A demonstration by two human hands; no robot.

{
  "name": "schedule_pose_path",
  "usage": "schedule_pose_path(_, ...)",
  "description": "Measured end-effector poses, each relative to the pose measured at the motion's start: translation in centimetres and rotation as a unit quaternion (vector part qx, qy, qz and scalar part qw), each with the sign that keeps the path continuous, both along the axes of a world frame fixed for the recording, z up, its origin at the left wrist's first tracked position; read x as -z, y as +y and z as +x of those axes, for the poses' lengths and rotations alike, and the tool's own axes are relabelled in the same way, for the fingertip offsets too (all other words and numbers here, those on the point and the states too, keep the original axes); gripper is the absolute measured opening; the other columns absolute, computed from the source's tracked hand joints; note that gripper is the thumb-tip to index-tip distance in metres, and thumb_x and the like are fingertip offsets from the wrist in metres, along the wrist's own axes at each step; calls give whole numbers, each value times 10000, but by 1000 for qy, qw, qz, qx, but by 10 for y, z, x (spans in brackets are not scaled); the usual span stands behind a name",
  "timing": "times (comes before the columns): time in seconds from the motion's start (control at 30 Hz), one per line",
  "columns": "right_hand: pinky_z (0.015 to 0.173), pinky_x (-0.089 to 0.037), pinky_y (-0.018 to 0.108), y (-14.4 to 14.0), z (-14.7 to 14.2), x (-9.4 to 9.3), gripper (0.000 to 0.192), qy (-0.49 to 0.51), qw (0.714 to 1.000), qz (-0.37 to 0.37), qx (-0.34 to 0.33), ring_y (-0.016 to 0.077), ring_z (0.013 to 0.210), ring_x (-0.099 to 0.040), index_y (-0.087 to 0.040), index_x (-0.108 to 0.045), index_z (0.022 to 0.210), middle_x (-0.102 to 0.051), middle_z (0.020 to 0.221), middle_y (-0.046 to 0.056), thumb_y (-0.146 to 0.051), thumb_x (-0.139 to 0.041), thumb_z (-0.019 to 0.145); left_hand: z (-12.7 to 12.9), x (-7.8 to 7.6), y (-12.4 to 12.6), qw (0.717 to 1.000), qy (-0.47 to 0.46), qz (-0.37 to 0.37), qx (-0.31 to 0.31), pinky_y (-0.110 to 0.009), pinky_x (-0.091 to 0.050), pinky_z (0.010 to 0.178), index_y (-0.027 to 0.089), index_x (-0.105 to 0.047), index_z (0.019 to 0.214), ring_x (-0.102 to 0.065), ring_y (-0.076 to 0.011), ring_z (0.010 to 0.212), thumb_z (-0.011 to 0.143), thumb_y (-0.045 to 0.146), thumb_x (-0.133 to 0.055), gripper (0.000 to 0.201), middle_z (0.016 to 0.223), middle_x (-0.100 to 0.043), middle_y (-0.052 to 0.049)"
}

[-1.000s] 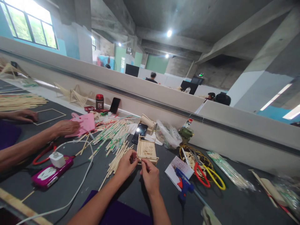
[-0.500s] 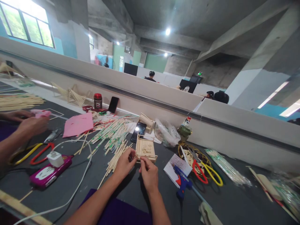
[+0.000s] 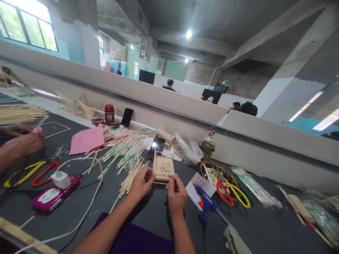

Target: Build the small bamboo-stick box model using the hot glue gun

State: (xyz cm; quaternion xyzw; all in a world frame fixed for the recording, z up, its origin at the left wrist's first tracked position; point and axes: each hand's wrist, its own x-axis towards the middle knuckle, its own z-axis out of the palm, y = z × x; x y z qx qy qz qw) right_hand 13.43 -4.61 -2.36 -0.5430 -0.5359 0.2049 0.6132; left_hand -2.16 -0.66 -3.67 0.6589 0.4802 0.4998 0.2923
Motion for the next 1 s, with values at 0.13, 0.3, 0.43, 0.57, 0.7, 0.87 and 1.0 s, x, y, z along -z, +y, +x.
schedule_pose_path(0.13,616,-475,254,11,23,2,333,84,987,2,136,173,675,-613,-137,-641,984,-656,781,60,-412,-505,854,0,-2,-1,1000,8,1,-5,-268,-436,652,212,-515,838,-549,-145,692,778,210,-573,83,773,-547,23)
schedule_pose_path(0.3,648,-498,290,24,39,19,355,80,987,-84,114,202,727,-650,-145,-621,1021,-698,900,98,-395,-492,805,0,-1,-1,1000,11,7,-14,-268,-444,651,215,-514,844,-549,-144,692,788,212,-561,73,781,-541,22)
schedule_pose_path(0.43,608,-493,286,25,35,27,337,54,986,-150,43,232,771,-696,-170,-641,994,-728,903,92,-365,-451,795,-3,-1,0,1000,5,12,-25,-268,-460,664,216,-522,860,-564,-148,717,789,210,-559,80,811,-556,13)
schedule_pose_path(0.57,641,-492,289,25,35,24,311,14,988,-133,71,225,745,-690,-173,-640,949,-726,835,79,-356,-470,764,-6,-3,0,999,-5,12,-30,-270,-471,677,215,-538,859,-582,-153,742,786,215,-568,79,822,-575,10)
schedule_pose_path(0.7,589,-465,270,25,50,22,261,-45,984,-167,51,199,627,-648,-186,-617,914,-686,712,34,-341,-495,743,-4,-5,0,999,-18,16,-36,-268,-477,680,214,-553,854,-586,-154,746,792,224,-569,65,815,-580,11)
schedule_pose_path(0.87,562,-428,257,22,59,23,156,-138,963,-231,3,183,593,-616,-199,-611,805,-644,643,9,-245,-489,718,-1,-5,1,999,-31,25,-33,-274,-487,704,206,-572,881,-592,-156,762,812,254,-574,84,829,-594,2)
schedule_pose_path(1.0,616,-463,276,20,49,19,301,-103,977,-184,-12,184,637,-630,-175,-641,982,-706,824,54,-238,-547,703,2,-6,2,997,-51,31,-38,-287,-494,747,205,-586,949,-608,-164,803,835,290,-579,142,862,-625,-9)
